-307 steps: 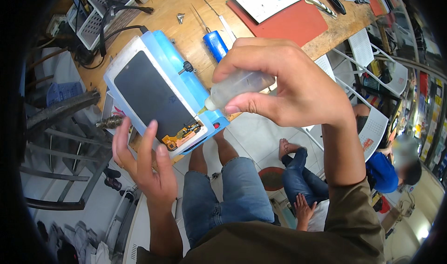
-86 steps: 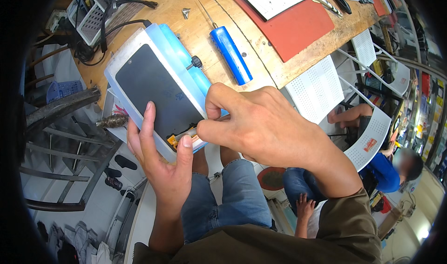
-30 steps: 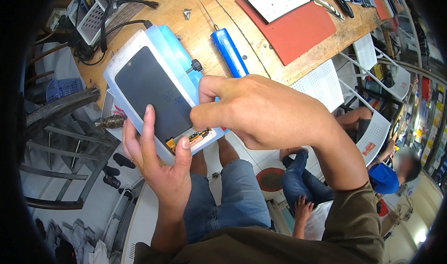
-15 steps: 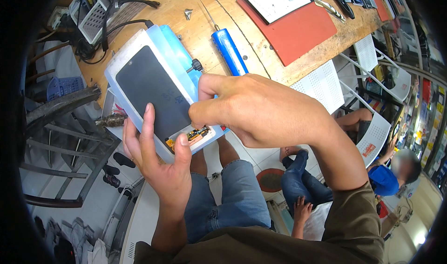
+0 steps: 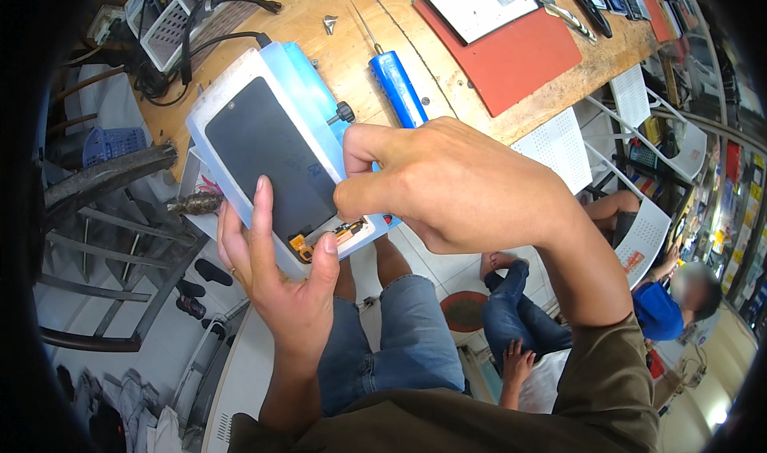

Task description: The person removes a smartphone screen from a heated pressing station, uses a screwdriver to pry and separate the display, wipes the surface with a cloth, and applies adhesive to the back of the screen. The person then repositions the screen on the station.

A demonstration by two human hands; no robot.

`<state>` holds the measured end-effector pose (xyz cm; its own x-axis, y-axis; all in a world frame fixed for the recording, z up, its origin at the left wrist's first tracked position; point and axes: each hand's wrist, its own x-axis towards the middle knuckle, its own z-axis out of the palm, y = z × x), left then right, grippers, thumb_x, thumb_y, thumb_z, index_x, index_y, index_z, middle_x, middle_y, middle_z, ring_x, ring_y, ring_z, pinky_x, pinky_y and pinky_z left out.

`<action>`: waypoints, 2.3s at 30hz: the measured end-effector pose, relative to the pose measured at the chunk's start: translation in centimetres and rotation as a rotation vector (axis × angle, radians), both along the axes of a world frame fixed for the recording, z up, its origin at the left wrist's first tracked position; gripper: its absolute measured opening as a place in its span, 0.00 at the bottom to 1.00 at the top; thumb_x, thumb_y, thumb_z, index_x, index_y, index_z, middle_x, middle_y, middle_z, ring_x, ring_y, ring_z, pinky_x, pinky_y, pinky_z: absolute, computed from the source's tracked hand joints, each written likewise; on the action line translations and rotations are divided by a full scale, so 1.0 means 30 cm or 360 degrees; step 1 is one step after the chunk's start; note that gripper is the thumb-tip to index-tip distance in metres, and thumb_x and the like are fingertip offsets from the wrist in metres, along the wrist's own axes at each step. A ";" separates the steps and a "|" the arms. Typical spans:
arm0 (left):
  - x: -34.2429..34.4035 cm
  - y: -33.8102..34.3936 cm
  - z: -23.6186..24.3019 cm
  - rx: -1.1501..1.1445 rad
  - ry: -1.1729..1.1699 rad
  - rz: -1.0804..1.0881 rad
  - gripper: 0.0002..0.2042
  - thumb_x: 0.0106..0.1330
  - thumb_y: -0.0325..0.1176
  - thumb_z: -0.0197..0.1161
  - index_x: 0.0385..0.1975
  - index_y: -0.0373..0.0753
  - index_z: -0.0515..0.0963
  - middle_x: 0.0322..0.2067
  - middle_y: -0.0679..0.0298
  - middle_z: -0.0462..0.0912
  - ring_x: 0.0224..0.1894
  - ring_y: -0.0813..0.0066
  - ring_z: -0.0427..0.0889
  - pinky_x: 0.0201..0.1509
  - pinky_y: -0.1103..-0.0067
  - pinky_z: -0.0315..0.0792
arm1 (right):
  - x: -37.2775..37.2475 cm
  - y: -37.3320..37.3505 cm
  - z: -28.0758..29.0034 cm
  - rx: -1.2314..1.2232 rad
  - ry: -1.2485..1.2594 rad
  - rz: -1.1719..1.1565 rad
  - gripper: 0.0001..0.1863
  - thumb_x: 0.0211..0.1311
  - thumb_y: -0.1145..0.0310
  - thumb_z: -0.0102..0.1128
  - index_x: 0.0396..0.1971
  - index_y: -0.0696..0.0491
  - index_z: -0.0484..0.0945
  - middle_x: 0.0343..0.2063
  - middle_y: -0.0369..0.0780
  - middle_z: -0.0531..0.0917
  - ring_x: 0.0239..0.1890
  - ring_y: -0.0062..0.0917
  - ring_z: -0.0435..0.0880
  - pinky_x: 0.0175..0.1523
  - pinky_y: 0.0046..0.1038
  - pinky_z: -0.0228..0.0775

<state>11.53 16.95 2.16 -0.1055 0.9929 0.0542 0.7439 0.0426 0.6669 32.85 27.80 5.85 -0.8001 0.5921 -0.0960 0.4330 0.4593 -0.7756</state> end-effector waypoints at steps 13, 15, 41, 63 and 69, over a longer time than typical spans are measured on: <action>-0.008 -0.002 0.023 -0.0077 0.0017 -0.0097 0.35 0.61 0.33 0.71 0.71 0.39 0.68 0.69 0.47 0.61 0.72 0.50 0.56 0.74 0.57 0.54 | -0.005 0.015 0.007 0.0107 0.0024 0.0029 0.16 0.43 0.82 0.65 0.35 0.52 0.82 0.35 0.37 0.76 0.26 0.34 0.81 0.27 0.35 0.69; -0.007 -0.002 0.023 -0.0082 0.0007 -0.0095 0.35 0.61 0.33 0.70 0.71 0.39 0.68 0.69 0.47 0.61 0.72 0.50 0.56 0.74 0.57 0.54 | -0.012 0.017 0.013 0.0104 0.0008 0.0032 0.13 0.46 0.82 0.64 0.34 0.52 0.81 0.35 0.38 0.77 0.25 0.36 0.82 0.27 0.37 0.69; -0.019 0.006 0.021 -0.0013 0.0115 -0.0088 0.34 0.57 0.38 0.75 0.67 0.40 0.75 0.69 0.47 0.62 0.73 0.45 0.55 0.74 0.52 0.53 | -0.020 0.021 0.002 -0.0125 0.0048 0.0048 0.17 0.47 0.84 0.62 0.39 0.52 0.80 0.34 0.41 0.77 0.27 0.41 0.82 0.30 0.39 0.70; -0.021 0.018 0.014 0.0085 0.0133 -0.0073 0.33 0.54 0.35 0.77 0.64 0.40 0.78 0.68 0.49 0.63 0.72 0.45 0.56 0.73 0.53 0.55 | -0.024 0.027 -0.004 -0.0188 0.0091 0.0023 0.17 0.47 0.84 0.61 0.39 0.53 0.80 0.32 0.41 0.77 0.29 0.41 0.83 0.31 0.38 0.70; -0.020 0.019 0.014 0.0082 0.0146 -0.0065 0.32 0.55 0.36 0.76 0.63 0.40 0.79 0.68 0.49 0.64 0.73 0.45 0.56 0.73 0.53 0.55 | -0.029 0.025 -0.004 -0.0207 0.0102 -0.0005 0.17 0.47 0.85 0.61 0.39 0.53 0.80 0.32 0.41 0.76 0.30 0.41 0.83 0.32 0.39 0.71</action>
<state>10.94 17.53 2.58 -0.0570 0.9920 0.1125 0.8023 -0.0216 0.5965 31.99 28.54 5.72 -0.8053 0.5803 -0.1210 0.3819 0.3518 -0.8546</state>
